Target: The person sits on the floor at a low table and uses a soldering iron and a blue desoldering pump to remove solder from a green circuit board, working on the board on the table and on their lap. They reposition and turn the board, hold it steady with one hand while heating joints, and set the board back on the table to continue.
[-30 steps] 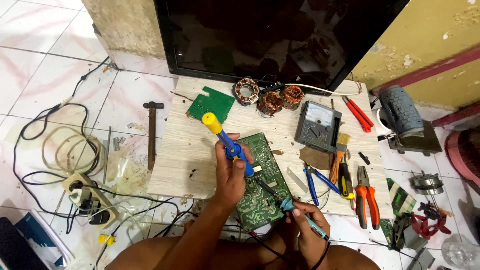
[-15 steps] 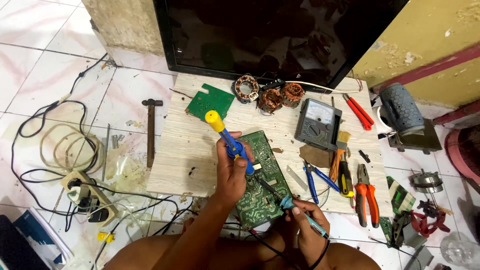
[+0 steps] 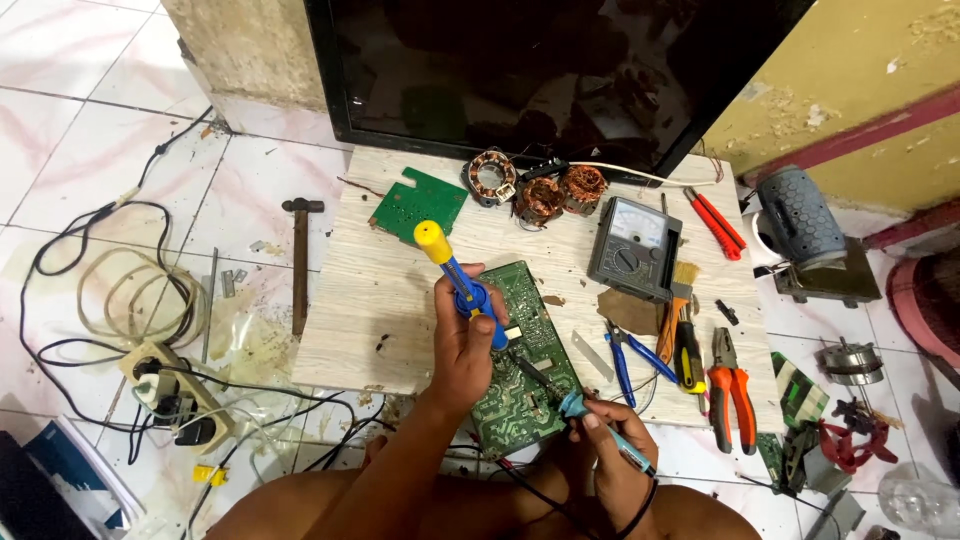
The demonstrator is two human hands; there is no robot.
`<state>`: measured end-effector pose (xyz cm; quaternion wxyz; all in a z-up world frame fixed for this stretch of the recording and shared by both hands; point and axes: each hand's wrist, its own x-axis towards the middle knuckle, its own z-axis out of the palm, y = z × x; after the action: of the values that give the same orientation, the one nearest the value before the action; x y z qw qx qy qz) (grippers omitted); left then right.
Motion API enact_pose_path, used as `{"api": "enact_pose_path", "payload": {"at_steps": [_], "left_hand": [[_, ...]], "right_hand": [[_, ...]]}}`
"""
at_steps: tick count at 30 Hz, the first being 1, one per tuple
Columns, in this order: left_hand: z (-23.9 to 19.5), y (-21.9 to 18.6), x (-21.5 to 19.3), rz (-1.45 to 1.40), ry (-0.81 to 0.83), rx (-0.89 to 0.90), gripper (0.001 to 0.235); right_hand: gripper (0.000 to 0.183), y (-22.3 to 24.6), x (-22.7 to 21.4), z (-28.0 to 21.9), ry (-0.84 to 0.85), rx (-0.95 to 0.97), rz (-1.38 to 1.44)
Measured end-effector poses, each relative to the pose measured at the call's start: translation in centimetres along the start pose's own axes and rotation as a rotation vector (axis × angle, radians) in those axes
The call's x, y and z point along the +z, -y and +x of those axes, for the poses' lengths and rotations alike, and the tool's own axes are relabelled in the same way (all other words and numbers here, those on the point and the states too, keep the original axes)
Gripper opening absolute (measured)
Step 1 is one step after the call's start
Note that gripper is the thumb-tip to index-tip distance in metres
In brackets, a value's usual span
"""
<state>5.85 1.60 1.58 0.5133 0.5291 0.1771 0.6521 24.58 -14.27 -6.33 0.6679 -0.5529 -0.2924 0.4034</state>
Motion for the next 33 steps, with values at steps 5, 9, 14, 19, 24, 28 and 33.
{"api": "enact_pose_path", "payload": {"at_steps": [5,9,14,19,24,28,33], "left_hand": [[-0.1,0.3,-0.1,-0.007,0.0,-0.004,0.052],[0.0,0.5,-0.1,-0.024,0.007,0.018,0.047],[0.0,0.5,0.0,-0.03,0.008,0.019,0.046],[0.0,0.5,0.0,-0.027,0.006,0.021,0.051],[0.0,0.6,0.1,0.009,0.01,0.026,0.054],[-0.2,0.2,0.4,0.023,0.005,0.003,0.054],[-0.1,0.0,0.8,0.014,0.054,0.102,0.031]], "right_hand": [[0.019,-0.6,-0.3,0.1,0.008,-0.012,0.024],[0.018,-0.5,-0.1,0.0,0.019,-0.034,0.06],[0.019,0.1,0.1,0.0,0.025,-0.028,0.002],[0.019,0.5,0.3,0.0,0.019,-0.015,-0.024],[0.018,0.1,0.2,0.0,0.008,-0.008,0.026],[0.019,0.3,0.3,-0.1,0.02,-0.018,0.023],[0.02,1.2,0.3,-0.3,-0.031,-0.133,-0.023]]}}
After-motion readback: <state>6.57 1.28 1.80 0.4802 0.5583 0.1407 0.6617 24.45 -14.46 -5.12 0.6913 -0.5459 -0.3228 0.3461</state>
